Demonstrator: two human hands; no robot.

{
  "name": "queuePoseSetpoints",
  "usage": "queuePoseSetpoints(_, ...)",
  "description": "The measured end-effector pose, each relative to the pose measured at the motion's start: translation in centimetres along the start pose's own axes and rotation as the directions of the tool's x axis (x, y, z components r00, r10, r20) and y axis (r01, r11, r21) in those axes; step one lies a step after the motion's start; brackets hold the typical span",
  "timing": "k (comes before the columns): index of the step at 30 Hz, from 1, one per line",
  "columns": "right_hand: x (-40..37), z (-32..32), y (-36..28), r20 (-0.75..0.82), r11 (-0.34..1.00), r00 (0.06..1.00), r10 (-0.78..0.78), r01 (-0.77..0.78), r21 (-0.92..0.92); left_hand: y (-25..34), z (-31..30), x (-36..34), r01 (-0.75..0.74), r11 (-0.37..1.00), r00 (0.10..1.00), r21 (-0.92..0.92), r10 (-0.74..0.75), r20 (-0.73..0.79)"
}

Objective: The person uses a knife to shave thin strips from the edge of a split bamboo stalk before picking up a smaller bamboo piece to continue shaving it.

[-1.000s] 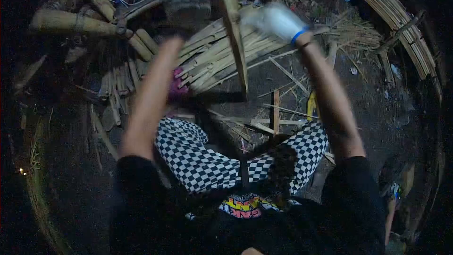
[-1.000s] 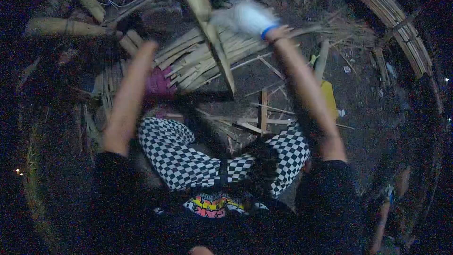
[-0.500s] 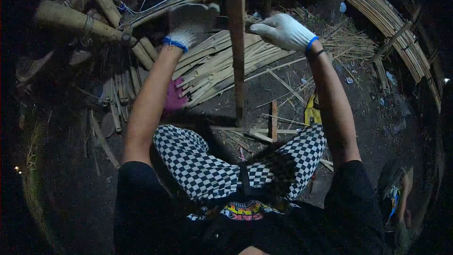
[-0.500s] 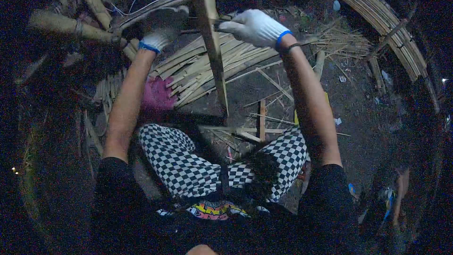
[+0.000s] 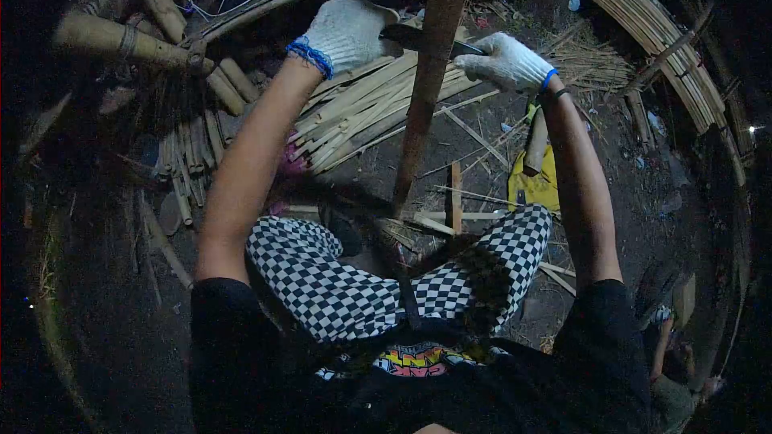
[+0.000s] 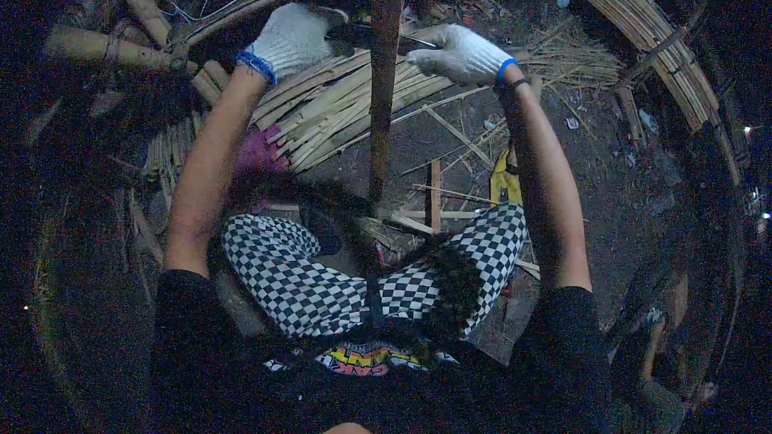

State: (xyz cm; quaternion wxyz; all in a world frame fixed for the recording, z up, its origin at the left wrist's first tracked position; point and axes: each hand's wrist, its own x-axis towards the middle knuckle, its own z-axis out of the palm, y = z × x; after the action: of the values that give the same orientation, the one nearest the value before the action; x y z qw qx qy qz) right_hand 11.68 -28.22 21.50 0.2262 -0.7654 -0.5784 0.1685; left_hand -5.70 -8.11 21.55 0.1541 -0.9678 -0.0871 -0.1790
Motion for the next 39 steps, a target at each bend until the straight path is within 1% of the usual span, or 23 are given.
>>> queuePoseSetpoints(2, -0.1, 0.3, -0.2, 0.015, 0.999, 0.999, 0.029, -0.028, -0.043, 0.0, -0.6, -0.2, -0.013, 1.0, 1.0, -0.009, 0.013, -0.009)
queuePoseSetpoints(4, 0.7, 0.6, 0.9, -0.082, 0.996, 0.993, -0.087, 0.086, -0.022, -0.1, -2.0, -0.1, -0.027, 1.0, 0.999, -0.009, 0.027, -0.025)
queuePoseSetpoints(7, 2.0, -1.0, 1.8, -0.002, 0.996, 0.999, -0.052, 0.051, -0.069, 0.0, -3.9, 0.1, -0.033, 0.999, 0.998, -0.003, 0.033, 0.061)
queuePoseSetpoints(9, 1.8, -0.4, 0.8, 0.014, 0.998, 1.0, -0.013, 0.013, -0.056, 0.7, -4.6, -0.3, -0.001, 0.998, 0.99, 0.066, -0.008, 0.144)
queuePoseSetpoints(11, 2.4, 0.8, 2.1, 0.003, 0.999, 0.999, -0.036, 0.036, 0.017, 0.6, -2.3, -0.8, 0.003, 0.999, 0.994, 0.036, -0.007, 0.109)
queuePoseSetpoints(13, 3.1, 0.8, 2.8, -0.003, 0.999, 0.999, -0.032, 0.031, -0.022, 0.5, -1.5, -0.7, -0.012, 1.0, 1.0, -0.008, 0.012, -0.008)
queuePoseSetpoints(14, 3.1, 0.9, 3.0, -0.016, 0.998, 1.0, -0.021, 0.02, -0.057, 0.6, -2.1, -0.4, 0.004, 0.997, 0.993, 0.079, -0.013, 0.115)
queuePoseSetpoints(16, 3.0, 1.6, 3.4, -0.013, 0.996, 1.0, 0.003, -0.004, -0.087, 0.0, -0.9, 0.0, 0.005, 0.997, 0.996, 0.072, -0.012, 0.093)
queuePoseSetpoints(17, 3.1, 1.7, 3.4, -0.057, 0.989, 0.998, -0.035, 0.026, -0.144, -0.3, -0.6, 0.1, 0.008, 0.997, 0.998, 0.078, -0.013, 0.056)
queuePoseSetpoints(18, 3.5, 1.6, 3.5, -0.098, 0.978, 0.992, -0.074, 0.054, -0.199, -0.5, -0.2, 0.1, 0.006, 0.999, 0.997, 0.037, -0.003, -0.074)
queuePoseSetpoints(20, 4.2, 2.1, 3.5, -0.166, 0.93, 0.977, -0.136, 0.068, -0.361, -0.5, -0.1, 0.0, 0.031, 0.999, 0.998, 0.013, -0.03, -0.063)
queuePoseSetpoints(21, 4.2, 2.3, 3.4, -0.157, 0.93, 0.978, -0.135, 0.071, -0.36, -0.4, -0.2, -0.1, 0.054, 0.999, 0.997, -0.004, -0.055, -0.058)
queuePoseSetpoints(25, 4.6, 3.3, 3.2, -0.271, 0.933, 0.955, -0.124, 0.019, -0.359, -1.1, 0.9, 0.2, 0.098, 0.994, 0.994, 0.047, -0.095, -0.059)
queuePoseSetpoints(26, 5.0, 3.7, 3.7, -0.355, 0.919, 0.903, -0.241, 0.094, -0.383, -1.6, 1.7, 0.6, 0.058, 0.998, 0.983, 0.021, -0.053, -0.178)
queuePoseSetpoints(27, 5.2, 4.1, 4.1, -0.432, 0.896, 0.831, -0.351, 0.164, -0.412, -1.8, 2.7, 0.8, 0.062, 0.998, 0.983, 0.015, -0.059, -0.175)
queuePoseSetpoints(28, 5.7, 4.1, 4.5, -0.428, 0.833, 0.831, -0.355, 0.073, -0.549, -1.9, 3.6, 0.9, 0.078, 0.994, 0.984, 0.07, -0.066, -0.165)
queuePoseSetpoints(29, 6.0, 4.3, 4.6, -0.42, 0.833, 0.836, -0.354, 0.077, -0.548, -1.9, 4.1, 0.9, 0.092, 0.988, 0.986, 0.124, -0.073, -0.153)
queuePoseSetpoints(30, 6.6, 4.2, 4.6, -0.419, 0.842, 0.853, -0.31, 0.042, -0.538, -2.1, 4.3, 1.2, 0.097, 0.99, 0.972, 0.104, -0.072, -0.224)
queuePoseSetpoints(31, 7.1, 3.9, 4.5, -0.424, 0.85, 0.865, -0.268, 0.005, -0.527, -2.5, 4.5, 1.4, 0.103, 0.989, 0.971, 0.107, -0.076, -0.228)
queuePoseSetpoints(33, 7.2, 2.8, 4.1, -0.366, 0.887, 0.903, -0.227, 0.036, -0.461, -2.5, 3.6, 1.3, 0.094, 0.995, 0.986, 0.043, -0.088, -0.139)
queuePoseSetpoints(35, 7.4, 2.4, 3.9, -0.218, 0.942, 0.951, -0.218, 0.147, -0.302, -2.5, 2.7, 1.0, 0.089, 0.996, 0.984, 0.032, -0.083, -0.157)
queuePoseSetpoints(37, 6.9, 2.7, 3.6, -0.23, 0.927, 0.938, -0.258, 0.173, -0.333, -2.1, 1.9, 0.9, 0.08, 0.997, 0.982, 0.011, -0.077, -0.174)
queuePoseSetpoints(39, 6.7, 2.4, 3.8, -0.186, 0.953, 0.98, -0.067, 0.007, -0.304, -1.8, 1.1, 1.1, 0.074, 0.997, 0.99, 0.027, -0.07, -0.12)
